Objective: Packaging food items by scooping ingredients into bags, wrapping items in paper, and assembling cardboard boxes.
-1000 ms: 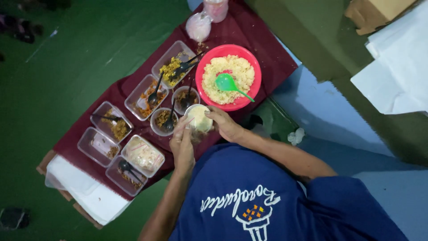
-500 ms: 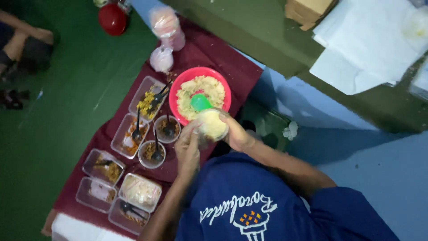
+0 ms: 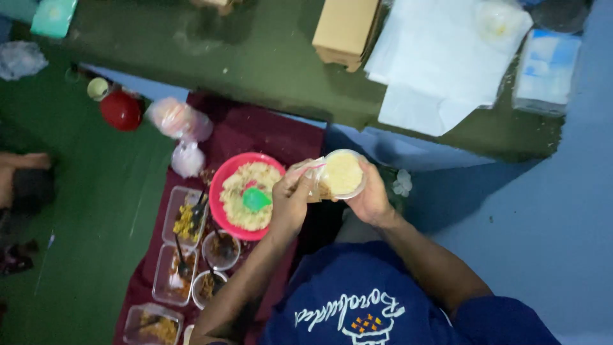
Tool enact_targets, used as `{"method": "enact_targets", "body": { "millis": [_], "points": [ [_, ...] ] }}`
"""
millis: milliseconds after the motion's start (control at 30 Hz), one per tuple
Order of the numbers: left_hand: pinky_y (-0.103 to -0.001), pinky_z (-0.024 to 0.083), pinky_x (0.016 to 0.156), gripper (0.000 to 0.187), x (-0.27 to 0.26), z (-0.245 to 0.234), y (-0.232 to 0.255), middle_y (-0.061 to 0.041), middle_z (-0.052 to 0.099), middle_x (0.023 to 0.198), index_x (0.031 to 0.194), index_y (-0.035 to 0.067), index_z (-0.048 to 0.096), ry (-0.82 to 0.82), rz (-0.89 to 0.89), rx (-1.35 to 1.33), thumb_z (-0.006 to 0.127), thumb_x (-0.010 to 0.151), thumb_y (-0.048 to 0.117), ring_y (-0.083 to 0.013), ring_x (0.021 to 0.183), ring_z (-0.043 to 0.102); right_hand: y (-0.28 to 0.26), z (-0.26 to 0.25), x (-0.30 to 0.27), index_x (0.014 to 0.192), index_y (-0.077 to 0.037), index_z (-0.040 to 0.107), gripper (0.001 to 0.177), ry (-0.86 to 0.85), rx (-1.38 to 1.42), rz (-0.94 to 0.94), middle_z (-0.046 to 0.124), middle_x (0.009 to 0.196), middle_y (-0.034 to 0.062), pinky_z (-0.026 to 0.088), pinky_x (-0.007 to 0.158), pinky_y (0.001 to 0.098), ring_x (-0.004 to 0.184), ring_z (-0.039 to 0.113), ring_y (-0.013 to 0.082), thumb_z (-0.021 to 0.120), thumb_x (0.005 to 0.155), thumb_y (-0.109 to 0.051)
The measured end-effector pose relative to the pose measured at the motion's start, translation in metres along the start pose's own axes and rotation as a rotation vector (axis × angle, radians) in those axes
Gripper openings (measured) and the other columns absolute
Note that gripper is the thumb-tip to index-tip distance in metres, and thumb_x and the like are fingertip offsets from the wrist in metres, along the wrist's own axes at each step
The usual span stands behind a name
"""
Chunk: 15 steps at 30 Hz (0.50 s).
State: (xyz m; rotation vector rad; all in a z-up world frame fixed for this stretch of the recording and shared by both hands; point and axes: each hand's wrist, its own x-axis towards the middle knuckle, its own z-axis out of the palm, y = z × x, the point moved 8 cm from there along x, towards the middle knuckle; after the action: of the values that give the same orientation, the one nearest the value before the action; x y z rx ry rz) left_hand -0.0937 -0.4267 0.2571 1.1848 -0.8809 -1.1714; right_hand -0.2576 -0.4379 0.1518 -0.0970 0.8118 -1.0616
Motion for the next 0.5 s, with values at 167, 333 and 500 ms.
{"method": "enact_targets", "body": {
  "millis": [167, 333, 500],
  "points": [
    [-0.043, 0.053, 0.099, 0.022, 0.068, 0.039, -0.005, -0.019, 0.077, 0.111, 0.112, -0.001, 0.077, -0.054, -0.020, 0.250, 0.074, 0.094, 0.011, -0.0243, 0.109, 0.070, -0.063, -0.027, 0.017, 0.127, -0.006, 0.062, 0.059, 0.147, -0.007, -0.068, 0.074, 0.112, 0.0213, 0.064, 0.054, 0.0567, 0.085, 0.076, 0.0397, 0.058, 0.094, -0.054],
    [-0.042, 0.055, 0.080, 0.023, 0.130, 0.075, -0.044, -0.011, 0.075, 0.084, 0.101, 0.013, 0.081, -0.084, -0.171, 0.459, 0.081, 0.086, 0.030, -0.0212, 0.085, 0.071, -0.123, -0.047, 0.027, 0.126, -0.006, 0.063, 0.060, 0.238, -0.033, -0.189, 0.075, 0.111, 0.0223, 0.065, 0.050, 0.0537, 0.084, 0.078, 0.0397, 0.058, 0.094, -0.057],
    [-0.047, 0.054, 0.089, 0.028, 0.169, 0.130, -0.039, -0.011, 0.075, 0.097, 0.107, 0.019, 0.080, -0.227, -0.158, 0.620, 0.073, 0.089, 0.039, -0.0340, 0.103, 0.071, -0.154, -0.040, 0.022, 0.122, -0.004, 0.064, 0.058, 0.254, 0.025, -0.214, 0.076, 0.107, 0.0227, 0.066, 0.048, 0.0516, 0.079, 0.077, 0.0388, 0.058, 0.094, -0.055]
  ]
}}
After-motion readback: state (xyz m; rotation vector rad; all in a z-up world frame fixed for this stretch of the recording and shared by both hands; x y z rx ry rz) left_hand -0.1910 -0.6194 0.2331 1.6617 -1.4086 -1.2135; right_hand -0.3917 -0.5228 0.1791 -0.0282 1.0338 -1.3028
